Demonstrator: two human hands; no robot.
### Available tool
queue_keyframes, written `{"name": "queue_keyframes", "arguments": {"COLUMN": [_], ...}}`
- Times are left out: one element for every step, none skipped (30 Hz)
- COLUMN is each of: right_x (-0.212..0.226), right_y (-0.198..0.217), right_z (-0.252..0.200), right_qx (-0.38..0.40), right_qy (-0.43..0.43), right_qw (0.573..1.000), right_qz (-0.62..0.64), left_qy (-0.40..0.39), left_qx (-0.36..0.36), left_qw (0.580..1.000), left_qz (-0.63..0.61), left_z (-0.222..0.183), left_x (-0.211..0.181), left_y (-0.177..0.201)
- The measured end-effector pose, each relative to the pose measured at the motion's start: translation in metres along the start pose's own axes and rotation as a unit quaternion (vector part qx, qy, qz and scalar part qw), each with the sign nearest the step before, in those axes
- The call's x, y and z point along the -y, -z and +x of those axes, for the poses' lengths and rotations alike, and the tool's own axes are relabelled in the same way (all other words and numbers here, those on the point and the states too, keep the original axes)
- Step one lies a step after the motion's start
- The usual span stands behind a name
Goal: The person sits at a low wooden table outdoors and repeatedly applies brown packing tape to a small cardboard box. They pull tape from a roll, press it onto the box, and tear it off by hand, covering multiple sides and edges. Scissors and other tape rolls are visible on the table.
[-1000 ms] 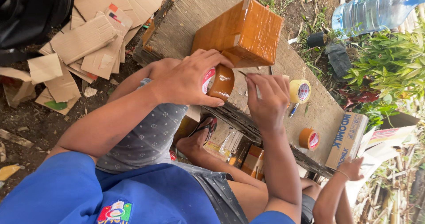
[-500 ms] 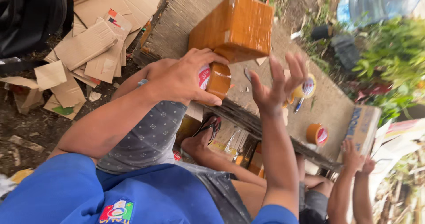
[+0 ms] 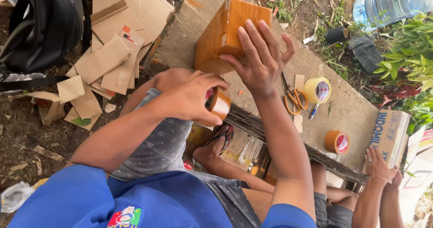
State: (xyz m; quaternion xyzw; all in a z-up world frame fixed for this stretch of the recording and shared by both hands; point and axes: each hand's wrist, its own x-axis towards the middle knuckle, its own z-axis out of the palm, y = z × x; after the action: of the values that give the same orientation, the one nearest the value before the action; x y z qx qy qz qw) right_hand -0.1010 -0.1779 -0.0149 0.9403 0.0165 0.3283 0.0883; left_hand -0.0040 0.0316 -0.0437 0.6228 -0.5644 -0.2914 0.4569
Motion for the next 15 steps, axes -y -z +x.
{"name": "queue_keyframes", "arguments": {"right_x": [0.001, 0.001, 0.002, 0.002, 0.004, 0.006, 0.009, 0.015, 0.021, 0.025, 0.028, 0.032, 0.032, 0.033, 0.034], "right_y": [0.000, 0.001, 0.003, 0.003, 0.003, 0.004, 0.001, -0.001, -0.003, -0.006, -0.007, -0.008, -0.007, -0.006, -0.007], "right_z": [-0.002, -0.004, -0.006, -0.005, -0.004, -0.003, 0.000, -0.001, -0.001, 0.000, 0.001, 0.001, 0.002, 0.002, 0.002], "right_qx": [0.005, 0.011, 0.017, 0.020, 0.023, 0.026, 0.007, -0.009, -0.024, -0.032, -0.040, -0.048, -0.048, -0.050, -0.051], "right_qy": [0.000, 0.002, 0.005, -0.015, -0.035, -0.056, -0.052, -0.051, -0.049, -0.047, -0.044, -0.041, -0.050, -0.059, -0.068], "right_qw": [1.000, 1.000, 1.000, 1.000, 0.999, 0.998, 0.998, 0.998, 0.996, 0.995, 0.993, 0.991, 0.992, 0.992, 0.993], "right_qz": [0.002, 0.005, 0.008, 0.008, 0.008, 0.009, -0.017, -0.043, -0.068, -0.086, -0.105, -0.121, -0.109, -0.096, -0.084], "left_qy": [-0.029, -0.006, 0.016, 0.036, 0.046, 0.056, 0.066, 0.065, 0.063, 0.060, 0.057, 0.055, 0.053, 0.054, 0.055], "left_qx": [-0.009, 0.042, 0.092, 0.142, 0.178, 0.213, 0.248, 0.254, 0.260, 0.265, 0.273, 0.280, 0.287, 0.288, 0.289], "left_qw": [0.999, 0.993, 0.977, 0.954, 0.940, 0.925, 0.907, 0.906, 0.905, 0.904, 0.911, 0.917, 0.922, 0.922, 0.922], "left_qz": [-0.034, -0.113, -0.191, -0.263, -0.287, -0.311, -0.334, -0.333, -0.331, -0.329, -0.304, -0.279, -0.253, -0.252, -0.252], "left_z": [-0.006, -0.011, -0.017, -0.019, -0.020, -0.020, -0.019, -0.019, -0.019, -0.018, -0.018, -0.019, -0.021, -0.022, -0.023], "left_x": [0.000, 0.001, 0.002, 0.004, 0.005, 0.006, 0.008, 0.010, 0.012, 0.015, 0.019, 0.022, 0.024, 0.027, 0.030], "left_y": [-0.004, -0.009, -0.014, -0.018, -0.022, -0.028, -0.034, -0.042, -0.049, -0.055, -0.060, -0.064, -0.067, -0.069, -0.070]}}
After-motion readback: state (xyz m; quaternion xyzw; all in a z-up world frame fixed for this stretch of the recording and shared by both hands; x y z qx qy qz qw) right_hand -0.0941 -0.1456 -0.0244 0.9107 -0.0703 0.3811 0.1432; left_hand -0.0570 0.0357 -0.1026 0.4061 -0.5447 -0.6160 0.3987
